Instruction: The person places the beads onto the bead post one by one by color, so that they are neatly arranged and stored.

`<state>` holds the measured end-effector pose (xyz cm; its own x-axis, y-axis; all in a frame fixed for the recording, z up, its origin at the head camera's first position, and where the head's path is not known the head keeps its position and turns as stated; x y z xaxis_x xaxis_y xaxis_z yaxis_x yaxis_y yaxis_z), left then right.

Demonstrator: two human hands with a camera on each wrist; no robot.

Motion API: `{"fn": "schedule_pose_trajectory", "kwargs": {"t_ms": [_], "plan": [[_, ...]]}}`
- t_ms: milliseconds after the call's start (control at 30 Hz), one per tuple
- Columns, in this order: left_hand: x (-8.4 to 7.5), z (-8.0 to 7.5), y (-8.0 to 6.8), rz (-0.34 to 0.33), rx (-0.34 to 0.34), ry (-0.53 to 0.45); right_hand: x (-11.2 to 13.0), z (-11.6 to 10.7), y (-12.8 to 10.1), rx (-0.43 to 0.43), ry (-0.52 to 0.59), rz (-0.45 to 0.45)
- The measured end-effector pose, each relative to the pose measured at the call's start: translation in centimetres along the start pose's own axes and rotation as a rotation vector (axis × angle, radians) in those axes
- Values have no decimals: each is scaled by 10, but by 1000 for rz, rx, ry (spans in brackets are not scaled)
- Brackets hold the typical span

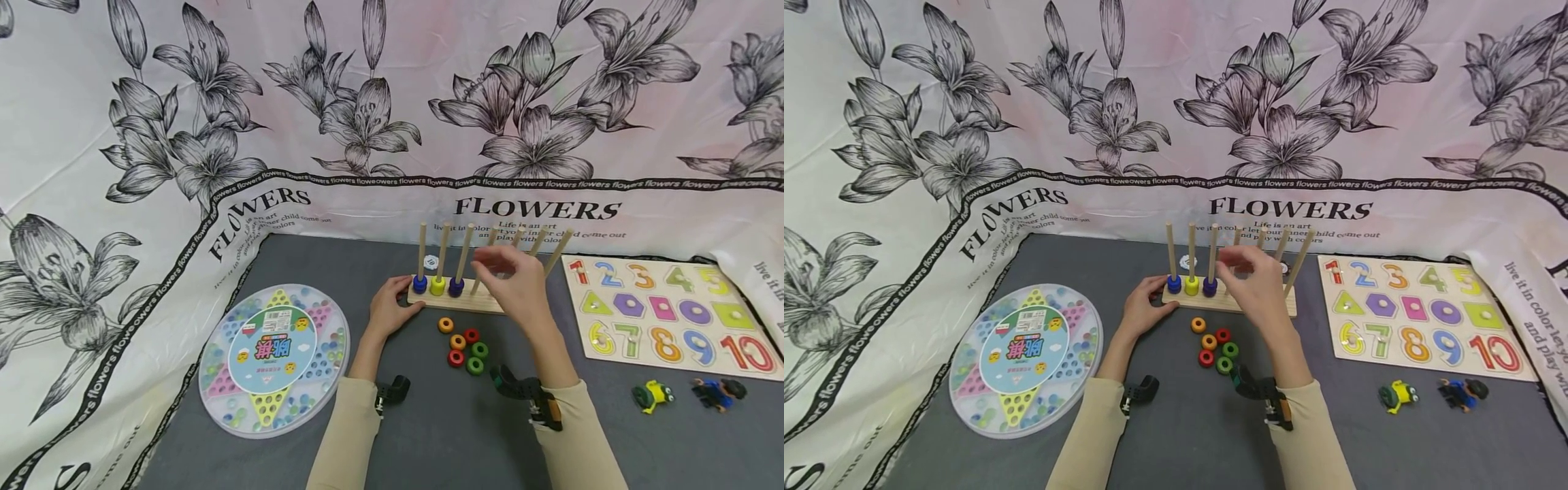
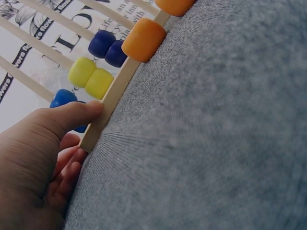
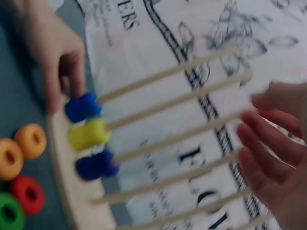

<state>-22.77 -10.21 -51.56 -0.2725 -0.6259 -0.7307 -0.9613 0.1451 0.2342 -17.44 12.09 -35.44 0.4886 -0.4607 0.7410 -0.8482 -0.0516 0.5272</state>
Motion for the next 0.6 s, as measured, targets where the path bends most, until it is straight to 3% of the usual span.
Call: {"fn": "schedule_pose_trajectory", "kwargs": {"t_ms": [100, 200, 600], "plan": [[-1, -1, 0, -1, 4, 4, -16, 1, -16, 158, 2, 65], [-2, -1, 0, -5, 9, 4, -31, 1, -32, 259, -3, 118], [-1, 0, 0, 3, 0, -1, -72, 3, -85, 448, 14, 249]]}}
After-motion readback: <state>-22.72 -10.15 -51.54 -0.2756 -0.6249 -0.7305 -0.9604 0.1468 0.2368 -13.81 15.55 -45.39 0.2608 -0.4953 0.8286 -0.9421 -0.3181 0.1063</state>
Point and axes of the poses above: each hand's wrist, its own y-axis towards the middle knuckle, its own z-axis out of the palm, x = y × z, the point moved 4 cm from there along y, towards the middle knuckle, and after that the axes turned 3 degrees about -z, right-handed, at the moved point
